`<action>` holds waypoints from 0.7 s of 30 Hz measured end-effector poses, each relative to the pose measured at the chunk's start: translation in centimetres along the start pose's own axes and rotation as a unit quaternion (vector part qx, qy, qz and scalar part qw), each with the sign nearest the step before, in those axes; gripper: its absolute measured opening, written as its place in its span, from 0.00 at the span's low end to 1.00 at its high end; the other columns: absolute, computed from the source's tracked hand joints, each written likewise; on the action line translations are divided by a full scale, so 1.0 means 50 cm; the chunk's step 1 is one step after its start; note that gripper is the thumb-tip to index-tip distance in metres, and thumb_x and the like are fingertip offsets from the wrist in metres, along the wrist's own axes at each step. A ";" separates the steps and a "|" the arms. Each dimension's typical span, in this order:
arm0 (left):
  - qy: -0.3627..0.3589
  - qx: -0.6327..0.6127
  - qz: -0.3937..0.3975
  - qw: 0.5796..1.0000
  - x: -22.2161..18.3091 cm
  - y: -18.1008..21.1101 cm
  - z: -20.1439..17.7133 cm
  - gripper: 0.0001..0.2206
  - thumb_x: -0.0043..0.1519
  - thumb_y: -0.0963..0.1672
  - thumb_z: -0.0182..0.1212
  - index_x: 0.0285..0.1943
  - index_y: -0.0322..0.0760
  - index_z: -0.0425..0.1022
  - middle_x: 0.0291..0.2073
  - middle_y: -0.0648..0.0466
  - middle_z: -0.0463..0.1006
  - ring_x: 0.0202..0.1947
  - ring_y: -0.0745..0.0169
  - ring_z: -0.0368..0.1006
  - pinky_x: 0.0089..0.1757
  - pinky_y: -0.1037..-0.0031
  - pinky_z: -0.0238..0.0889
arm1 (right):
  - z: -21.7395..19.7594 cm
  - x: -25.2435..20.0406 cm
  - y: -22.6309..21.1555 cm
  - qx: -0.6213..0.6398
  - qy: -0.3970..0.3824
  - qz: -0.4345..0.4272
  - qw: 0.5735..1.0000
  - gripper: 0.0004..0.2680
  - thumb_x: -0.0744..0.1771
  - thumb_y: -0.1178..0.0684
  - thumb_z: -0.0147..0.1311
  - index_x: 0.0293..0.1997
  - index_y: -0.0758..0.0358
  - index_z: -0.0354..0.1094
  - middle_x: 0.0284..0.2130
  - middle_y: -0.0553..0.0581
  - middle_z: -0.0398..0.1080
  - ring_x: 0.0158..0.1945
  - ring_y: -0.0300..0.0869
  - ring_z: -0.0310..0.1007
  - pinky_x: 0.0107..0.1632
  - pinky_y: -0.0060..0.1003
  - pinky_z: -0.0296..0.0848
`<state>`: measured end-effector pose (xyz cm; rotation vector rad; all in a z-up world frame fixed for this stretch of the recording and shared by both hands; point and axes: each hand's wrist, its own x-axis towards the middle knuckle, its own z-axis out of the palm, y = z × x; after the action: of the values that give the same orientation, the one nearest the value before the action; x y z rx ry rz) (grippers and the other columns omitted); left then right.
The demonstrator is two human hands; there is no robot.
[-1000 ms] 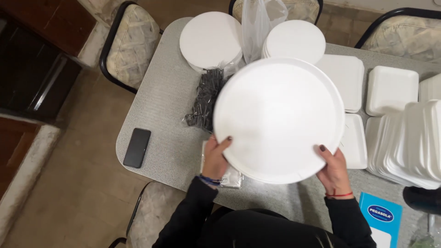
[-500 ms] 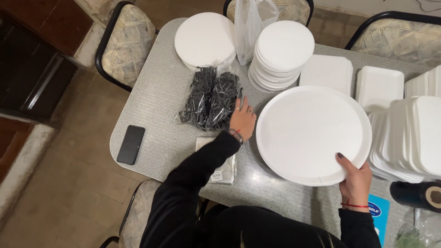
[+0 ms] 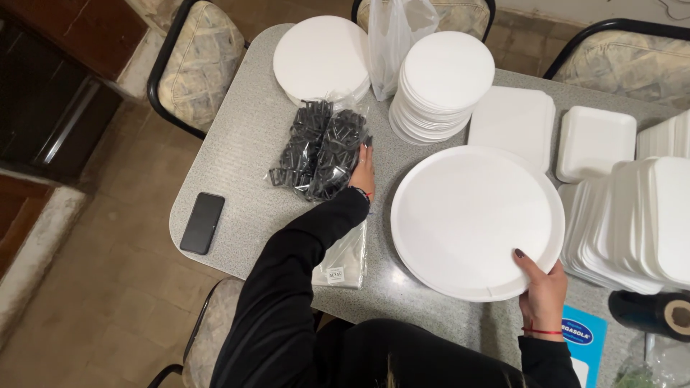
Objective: The person organizes and prepares disposable packaging supplies by rearranging stacks of plates, bowls, and containers, and then wraps a stack of small plates with black tape using scissors to cut it.
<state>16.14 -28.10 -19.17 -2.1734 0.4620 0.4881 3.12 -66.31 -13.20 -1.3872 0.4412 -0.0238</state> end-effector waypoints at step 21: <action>0.118 -0.656 -0.380 0.641 -0.082 -0.307 0.405 0.22 0.67 0.58 0.48 0.72 0.69 0.63 0.74 0.53 0.55 0.71 0.33 0.48 0.63 0.33 0.35 | 0.078 0.023 0.018 -0.021 -0.057 0.004 0.998 0.21 0.64 0.62 0.60 0.64 0.76 0.61 0.54 0.64 0.72 0.54 0.48 0.75 0.55 0.40 0.75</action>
<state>16.35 -2.37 -18.68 -3.4749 -1.0900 -0.0607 5.22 -62.78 -13.94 -1.4207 0.3539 0.0718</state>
